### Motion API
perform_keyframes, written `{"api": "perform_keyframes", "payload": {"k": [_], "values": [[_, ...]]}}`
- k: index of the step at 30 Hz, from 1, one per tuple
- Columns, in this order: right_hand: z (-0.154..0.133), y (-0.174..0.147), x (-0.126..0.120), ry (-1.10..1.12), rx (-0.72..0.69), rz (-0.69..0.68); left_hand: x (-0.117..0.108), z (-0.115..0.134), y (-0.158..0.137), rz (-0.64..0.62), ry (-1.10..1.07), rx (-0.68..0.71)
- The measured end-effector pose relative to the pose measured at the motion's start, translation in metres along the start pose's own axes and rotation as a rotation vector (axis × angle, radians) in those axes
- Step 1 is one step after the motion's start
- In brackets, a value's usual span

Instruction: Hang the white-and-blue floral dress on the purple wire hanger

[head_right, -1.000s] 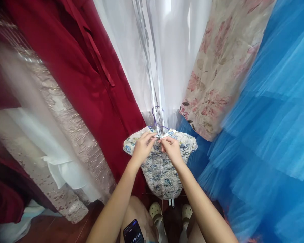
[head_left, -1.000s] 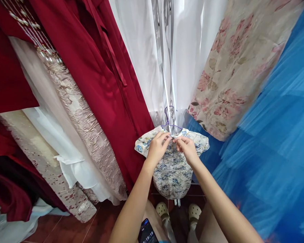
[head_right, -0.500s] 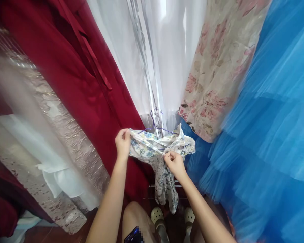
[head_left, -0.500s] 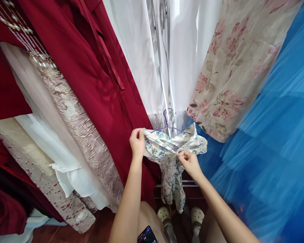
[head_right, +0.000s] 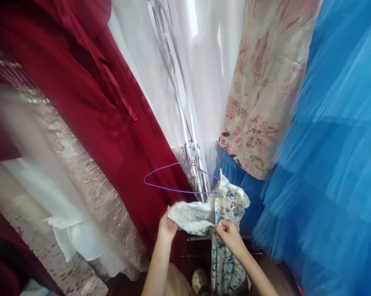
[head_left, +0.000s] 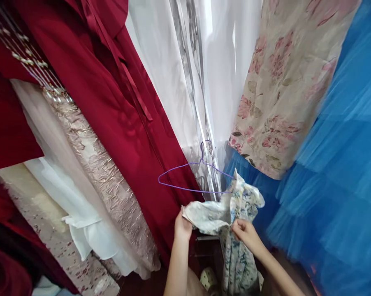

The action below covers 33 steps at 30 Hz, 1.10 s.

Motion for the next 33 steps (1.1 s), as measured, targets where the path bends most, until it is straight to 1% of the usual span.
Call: {"api": "perform_keyframes", "payload": {"k": [2,3,5,6,8,9,10,12,14,15,17,19,21,22,24,25,27,29,30,31,33], "values": [[0.021,-0.01,-0.003,-0.026,0.042,0.009,0.011,-0.008,-0.024,-0.036,-0.032,-0.059],[0.027,-0.015,-0.004,-0.045,0.066,0.009,0.02,-0.011,-0.036,-0.075,-0.089,-0.088],[0.03,-0.026,-0.005,-0.105,0.1,0.002,0.045,-0.011,-0.06,-0.182,-0.096,-0.094],[0.025,-0.03,-0.004,-0.134,0.095,-0.014,0.059,-0.009,-0.07,-0.261,-0.034,-0.079],[0.006,-0.038,0.001,-0.142,0.036,-0.091,0.087,-0.005,-0.088,-0.439,0.213,-0.022],[-0.007,-0.041,0.006,-0.107,-0.004,-0.151,0.1,-0.003,-0.094,-0.512,0.36,0.008],[-0.021,-0.043,0.011,-0.044,-0.035,-0.214,0.109,-0.002,-0.099,-0.561,0.506,0.033],[-0.046,-0.045,0.02,0.095,-0.054,-0.308,0.119,-0.002,-0.102,-0.594,0.75,0.045],[-0.065,-0.045,0.021,0.19,-0.063,-0.343,0.117,-0.004,-0.102,-0.585,0.892,0.003],[-0.073,-0.045,0.019,0.205,-0.074,-0.342,0.112,-0.006,-0.102,-0.592,0.918,-0.039],[-0.085,-0.045,0.005,0.177,-0.098,-0.326,0.101,-0.011,-0.102,-0.662,0.872,-0.147],[-0.096,-0.045,-0.017,0.09,-0.125,-0.282,0.089,-0.017,-0.106,-0.778,0.764,-0.248],[-0.105,-0.045,-0.044,-0.025,-0.155,-0.228,0.079,-0.023,-0.111,-0.875,0.706,-0.327],[-0.109,-0.043,-0.059,-0.081,-0.169,-0.197,0.075,-0.026,-0.114,-0.898,0.707,-0.351],[-0.117,-0.037,-0.086,-0.172,-0.198,-0.116,0.066,-0.032,-0.115,-0.905,0.735,-0.376],[-0.121,-0.031,-0.098,-0.205,-0.215,-0.064,0.063,-0.034,-0.114,-0.885,0.754,-0.368],[-0.13,-0.014,-0.117,-0.241,-0.256,0.049,0.056,-0.035,-0.109,-0.802,0.787,-0.308],[-0.14,0.009,-0.126,-0.232,-0.297,0.13,0.051,-0.028,-0.1,-0.7,0.827,-0.208],[-0.145,0.022,-0.127,-0.206,-0.308,0.139,0.048,-0.022,-0.095,-0.646,0.852,-0.151],[-0.149,0.036,-0.124,-0.175,-0.311,0.102,0.045,-0.014,-0.089,-0.597,0.881,-0.097],[-0.154,0.059,-0.112,-0.049,-0.276,-0.04,0.039,0.007,-0.077,-0.52,0.959,-0.008]]}}
Point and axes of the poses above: each hand's wrist, its own y-axis towards the middle knuckle, its own x-axis out of the palm, z = x × y, the point moved 2 cm from there along y, towards the middle knuckle, and after that the axes turned 15 degrees about -z, right-handed, at the moved point
